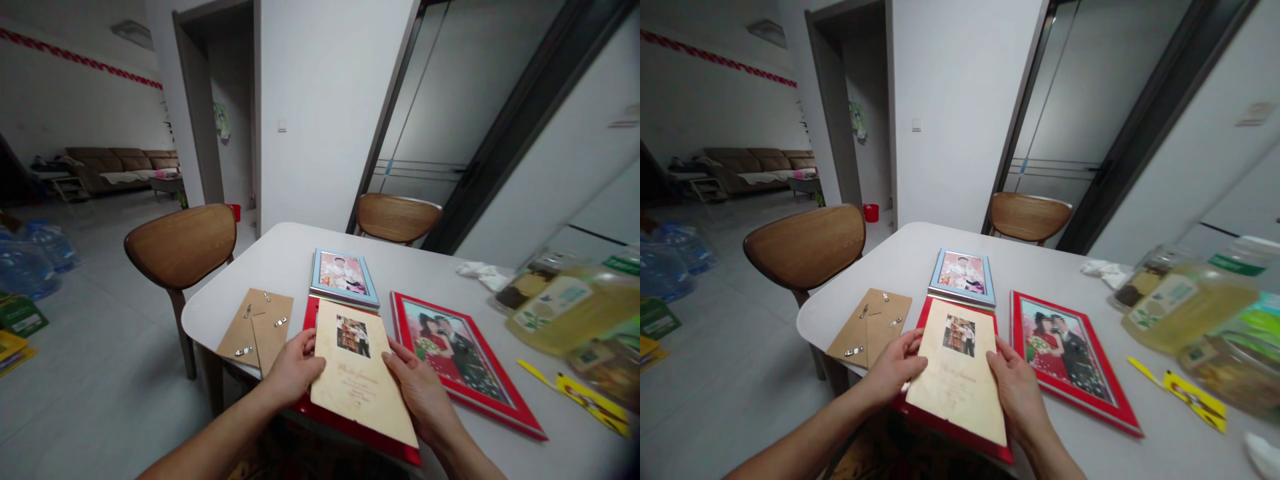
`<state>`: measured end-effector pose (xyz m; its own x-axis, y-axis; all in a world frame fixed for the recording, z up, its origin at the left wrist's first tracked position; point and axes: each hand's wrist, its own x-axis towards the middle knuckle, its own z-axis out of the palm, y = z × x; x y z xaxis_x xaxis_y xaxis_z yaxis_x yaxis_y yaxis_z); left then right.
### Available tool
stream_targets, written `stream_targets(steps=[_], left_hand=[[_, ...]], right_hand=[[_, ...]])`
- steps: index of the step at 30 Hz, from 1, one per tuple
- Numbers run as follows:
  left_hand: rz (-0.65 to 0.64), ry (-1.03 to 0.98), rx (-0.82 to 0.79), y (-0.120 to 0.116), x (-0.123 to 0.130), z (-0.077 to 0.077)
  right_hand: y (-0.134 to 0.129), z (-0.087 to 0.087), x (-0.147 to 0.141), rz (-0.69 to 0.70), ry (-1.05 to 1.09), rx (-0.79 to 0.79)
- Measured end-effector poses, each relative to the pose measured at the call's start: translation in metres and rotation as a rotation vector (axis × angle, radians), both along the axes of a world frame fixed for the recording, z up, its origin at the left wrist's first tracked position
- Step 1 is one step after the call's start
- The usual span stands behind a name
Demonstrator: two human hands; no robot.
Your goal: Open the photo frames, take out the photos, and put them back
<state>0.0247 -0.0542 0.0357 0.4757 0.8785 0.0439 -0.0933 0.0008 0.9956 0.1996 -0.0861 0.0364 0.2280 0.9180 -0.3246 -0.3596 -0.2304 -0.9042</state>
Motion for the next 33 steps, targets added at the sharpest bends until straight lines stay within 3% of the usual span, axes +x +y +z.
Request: stream_targets(steps=[5, 10, 17, 24, 27, 30, 33], left_hand=[[0.124, 0.455, 0.398, -0.001, -0.012, -0.007], [0.059, 0.663, 0.577, -0.007, -0.019, -0.011], [-0.076, 0.781, 0.597, -0.006, -0.023, -0.008], [-0.101, 0.908, 0.641, -0.006, -0.015, -0.006], [-0.104, 0.918, 0.652, -0.007, -0.014, -0.005], [-0.078, 0.914, 0.642, -0.005, -0.028, -0.002], [-0.009, 0.953, 0.634, 0.001, -0.061, -0.003]], right_hand=[[0.003, -0.011, 0.009, -0.031, -0.155, -0.021], [0.017, -0.016, 0.008, -0.023, -0.346, -0.003], [0.027, -0.012, 0.003, -0.006, -0.552, -0.04], [0.035, -0.011, 0.01, 0.127, -1.424, -0.015], [0.033, -0.01, 0.009, 0.174, -1.65, -0.069], [0.029, -0.01, 0.008, 0.194, -1.718, -0.08], [0.027, -0.009, -0.001, 0.179, -1.644, 0.06]])
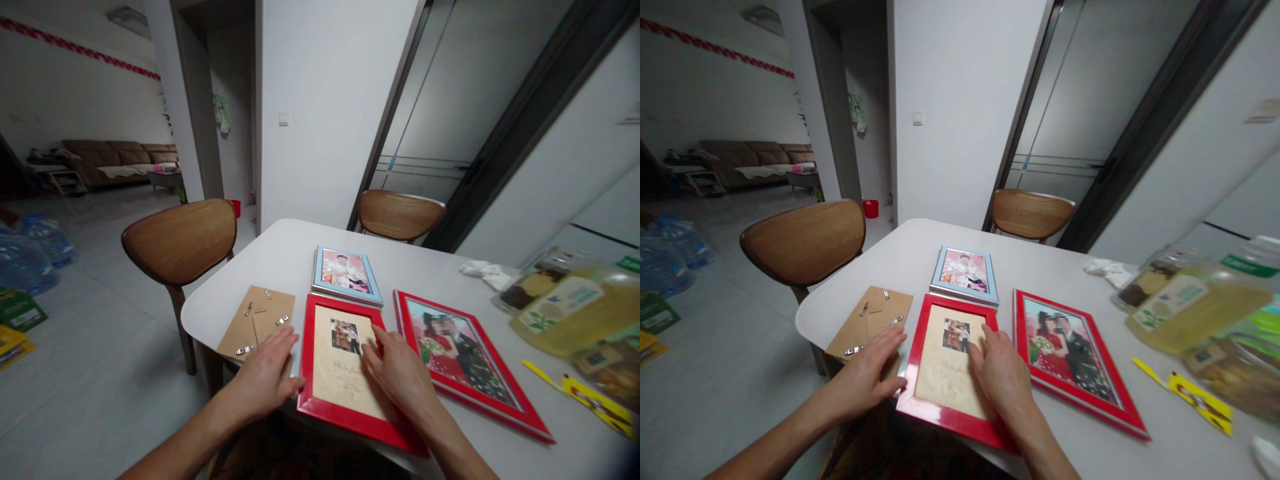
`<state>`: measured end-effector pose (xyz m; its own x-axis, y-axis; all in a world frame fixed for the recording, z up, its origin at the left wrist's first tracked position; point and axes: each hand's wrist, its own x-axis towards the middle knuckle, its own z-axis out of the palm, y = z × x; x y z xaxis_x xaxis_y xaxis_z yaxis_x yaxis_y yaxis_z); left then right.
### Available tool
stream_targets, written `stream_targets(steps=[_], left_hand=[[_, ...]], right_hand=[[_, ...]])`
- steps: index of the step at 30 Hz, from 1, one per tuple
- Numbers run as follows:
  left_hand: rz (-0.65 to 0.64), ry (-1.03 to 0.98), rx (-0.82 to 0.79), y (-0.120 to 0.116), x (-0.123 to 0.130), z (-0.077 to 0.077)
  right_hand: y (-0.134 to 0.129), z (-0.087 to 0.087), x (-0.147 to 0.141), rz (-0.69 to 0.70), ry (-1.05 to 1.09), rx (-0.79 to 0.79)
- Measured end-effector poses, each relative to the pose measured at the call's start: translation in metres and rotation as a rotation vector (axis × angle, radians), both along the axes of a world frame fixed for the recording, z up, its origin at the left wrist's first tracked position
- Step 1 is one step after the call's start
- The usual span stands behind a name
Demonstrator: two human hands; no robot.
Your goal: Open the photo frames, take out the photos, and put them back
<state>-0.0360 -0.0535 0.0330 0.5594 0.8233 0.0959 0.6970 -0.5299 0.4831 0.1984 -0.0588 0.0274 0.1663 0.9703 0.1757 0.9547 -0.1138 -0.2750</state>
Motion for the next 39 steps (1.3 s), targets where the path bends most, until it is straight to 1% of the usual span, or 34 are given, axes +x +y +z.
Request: stream_targets(steps=[2, 4, 6, 7, 10, 12, 14, 16, 19, 22, 24, 26, 28, 31, 35, 39], left_hand=[[0.048, 0.043, 0.002, 0.005, -0.026, -0.004], [0.095, 0.086, 0.001, 0.009, -0.049, -0.011], [0.144, 0.099, 0.023, 0.013, -0.065, -0.019], [0.163, 0.092, 0.04, 0.015, -0.071, -0.023], [0.186, 0.047, 0.079, 0.02, -0.082, -0.031], [0.185, 0.019, 0.085, 0.023, -0.086, -0.032], [0.184, -0.009, 0.08, 0.024, -0.088, -0.03], [0.175, -0.041, 0.068, 0.024, -0.087, -0.023], [0.138, -0.095, 0.068, 0.017, -0.075, -0.008], [0.073, -0.142, 0.088, 0.004, -0.047, 0.006], [0.019, -0.157, 0.076, -0.005, -0.023, 0.012], [-0.047, -0.151, 0.044, -0.012, 0.002, 0.013], [-0.104, -0.126, 0.013, -0.017, 0.024, 0.011], [-0.136, -0.089, -0.006, -0.019, 0.045, 0.006], [-0.107, -0.046, -0.009, -0.017, 0.051, 0.001], [-0.082, 0.018, 0.025, -0.014, 0.048, 0.003]], right_hand=[[-0.001, 0.003, -0.018, 0.124, 0.089, 0.046], [-0.002, 0.006, -0.046, 0.28, 0.143, 0.058], [-0.002, 0.009, -0.078, 0.409, 0.138, 0.059], [-0.002, 0.009, -0.093, 0.45, 0.121, 0.057], [0.0, 0.004, -0.126, 0.488, 0.06, 0.054], [0.002, -0.001, -0.136, 0.475, 0.068, 0.049], [0.003, -0.003, -0.137, 0.47, 0.151, 0.052], [0.002, 0.0, -0.132, 0.474, 0.278, 0.069], [-0.007, 0.014, -0.114, 0.483, 0.403, 0.121], [-0.025, 0.028, -0.083, 0.47, 0.391, 0.147], [-0.038, 0.031, -0.057, 0.422, 0.348, 0.121], [-0.049, 0.028, -0.03, 0.354, 0.293, 0.095], [-0.058, 0.022, -0.006, 0.292, 0.247, 0.08], [-0.066, 0.011, 0.015, 0.245, 0.214, 0.058], [-0.065, 0.001, 0.017, 0.247, 0.19, 0.042], [-0.059, -0.009, 0.011, 0.262, 0.164, 0.059]])
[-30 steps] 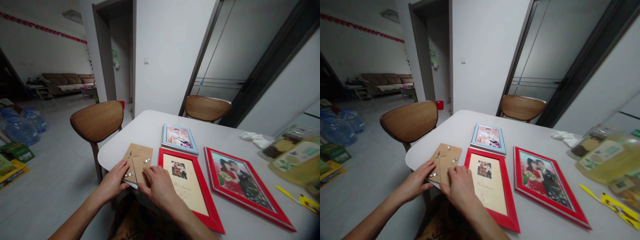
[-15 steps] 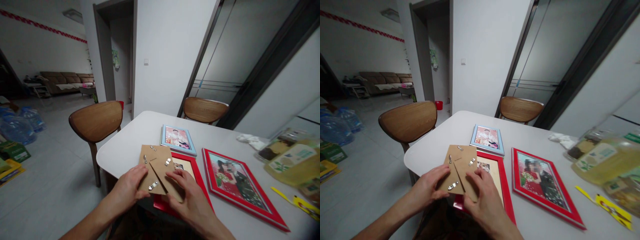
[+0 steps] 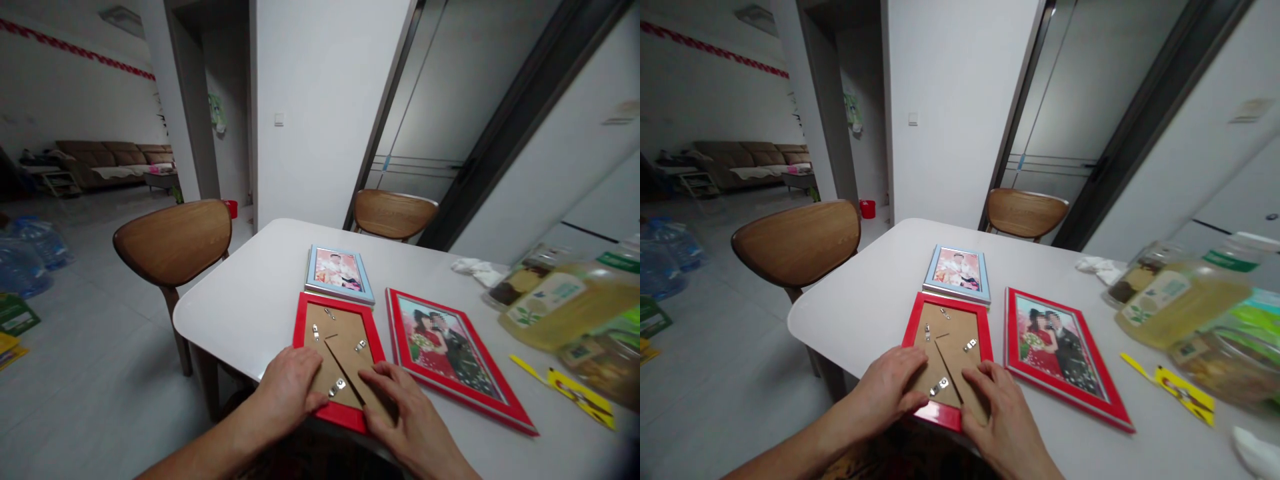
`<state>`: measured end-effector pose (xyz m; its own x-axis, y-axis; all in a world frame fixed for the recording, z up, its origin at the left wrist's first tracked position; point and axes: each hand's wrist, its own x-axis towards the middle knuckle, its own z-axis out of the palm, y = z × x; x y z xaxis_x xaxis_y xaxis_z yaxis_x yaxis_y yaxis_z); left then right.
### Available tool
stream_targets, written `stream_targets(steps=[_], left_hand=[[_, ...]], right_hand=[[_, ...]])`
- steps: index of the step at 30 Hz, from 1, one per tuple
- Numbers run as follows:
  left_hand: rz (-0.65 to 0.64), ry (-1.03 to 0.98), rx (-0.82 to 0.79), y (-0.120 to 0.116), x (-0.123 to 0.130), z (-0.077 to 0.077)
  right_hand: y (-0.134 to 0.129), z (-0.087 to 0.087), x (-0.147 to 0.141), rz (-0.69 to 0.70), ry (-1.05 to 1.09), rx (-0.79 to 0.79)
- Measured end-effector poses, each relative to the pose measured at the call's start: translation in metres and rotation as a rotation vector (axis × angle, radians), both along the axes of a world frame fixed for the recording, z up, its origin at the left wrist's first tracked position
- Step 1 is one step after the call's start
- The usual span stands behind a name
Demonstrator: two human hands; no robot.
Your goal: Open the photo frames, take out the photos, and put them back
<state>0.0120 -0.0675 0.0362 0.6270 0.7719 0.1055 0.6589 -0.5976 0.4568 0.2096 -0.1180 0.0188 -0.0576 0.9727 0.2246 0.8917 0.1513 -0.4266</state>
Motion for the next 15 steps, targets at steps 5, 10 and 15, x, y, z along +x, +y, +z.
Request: stream_targets(steps=[5, 10, 15], left_hand=[[-0.028, 0.084, 0.023, 0.002, 0.0, 0.007], [-0.102, 0.061, 0.024, -0.001, -0.005, 0.003], [-0.123, 0.053, 0.005, -0.001, -0.011, -0.007]], right_hand=[[0.003, -0.009, -0.001, 0.019, -0.069, 0.056], [-0.001, -0.005, -0.007, 0.101, -0.158, 0.127], [-0.002, 0.001, -0.023, 0.255, -0.2, 0.101]])
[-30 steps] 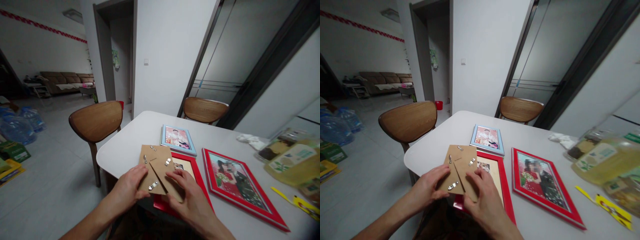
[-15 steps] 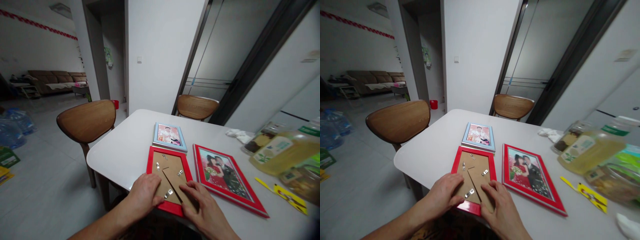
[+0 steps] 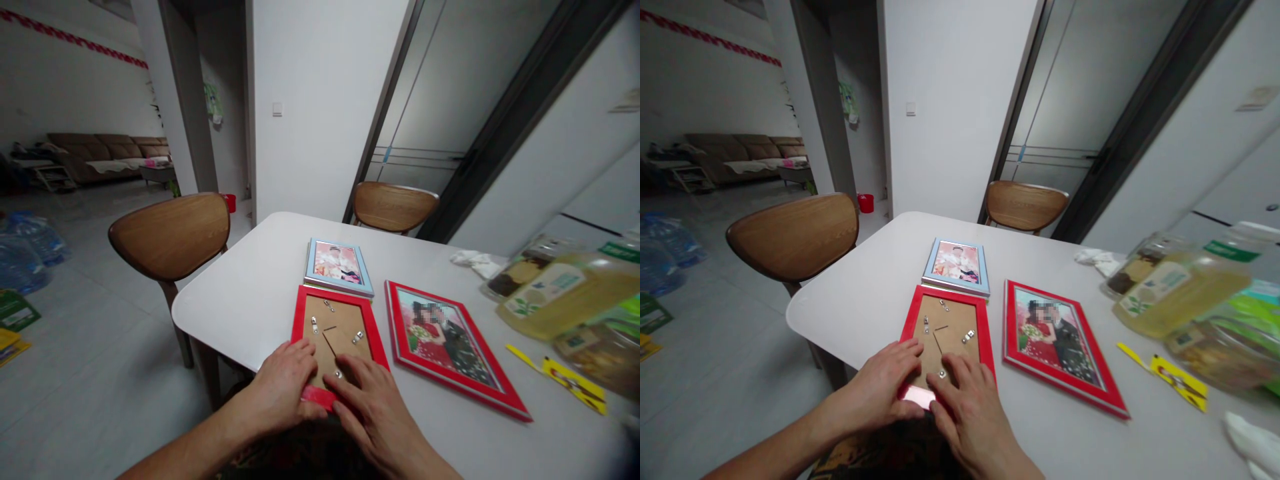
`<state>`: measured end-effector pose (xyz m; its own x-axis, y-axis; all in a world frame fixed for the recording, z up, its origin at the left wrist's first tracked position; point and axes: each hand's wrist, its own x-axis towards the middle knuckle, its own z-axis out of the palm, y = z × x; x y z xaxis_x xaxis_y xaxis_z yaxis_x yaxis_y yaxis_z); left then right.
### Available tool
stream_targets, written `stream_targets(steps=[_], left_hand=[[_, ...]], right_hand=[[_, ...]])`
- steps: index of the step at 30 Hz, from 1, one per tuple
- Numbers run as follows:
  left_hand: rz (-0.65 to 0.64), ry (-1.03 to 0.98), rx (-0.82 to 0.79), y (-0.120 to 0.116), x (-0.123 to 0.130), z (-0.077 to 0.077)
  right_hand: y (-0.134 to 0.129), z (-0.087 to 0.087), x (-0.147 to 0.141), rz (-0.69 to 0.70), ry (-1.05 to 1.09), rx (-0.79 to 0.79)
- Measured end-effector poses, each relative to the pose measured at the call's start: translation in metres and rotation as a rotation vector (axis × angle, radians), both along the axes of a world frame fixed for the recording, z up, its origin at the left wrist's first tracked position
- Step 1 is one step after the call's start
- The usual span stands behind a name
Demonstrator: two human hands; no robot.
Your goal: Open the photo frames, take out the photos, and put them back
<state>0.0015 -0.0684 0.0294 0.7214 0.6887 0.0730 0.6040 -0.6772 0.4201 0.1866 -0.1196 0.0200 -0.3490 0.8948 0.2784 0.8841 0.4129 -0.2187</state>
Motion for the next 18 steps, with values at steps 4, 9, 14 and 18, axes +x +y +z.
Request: stream_targets(steps=[4, 9, 14, 18], left_hand=[[0.011, -0.022, -0.025, 0.001, 0.0, -0.001], [0.029, -0.033, -0.048, 0.001, 0.001, -0.002], [0.029, -0.026, -0.046, 0.001, 0.001, -0.001], [0.044, -0.026, -0.048, 0.002, 0.001, 0.001]], right_hand=[[-0.002, 0.0, -0.002, 0.048, 0.0, -0.025], [-0.003, 0.0, 0.004, 0.071, 0.012, -0.023], [0.021, 0.002, 0.018, -0.16, -0.036, -0.001], [0.041, 0.001, 0.026, -0.313, -0.11, 0.015]])
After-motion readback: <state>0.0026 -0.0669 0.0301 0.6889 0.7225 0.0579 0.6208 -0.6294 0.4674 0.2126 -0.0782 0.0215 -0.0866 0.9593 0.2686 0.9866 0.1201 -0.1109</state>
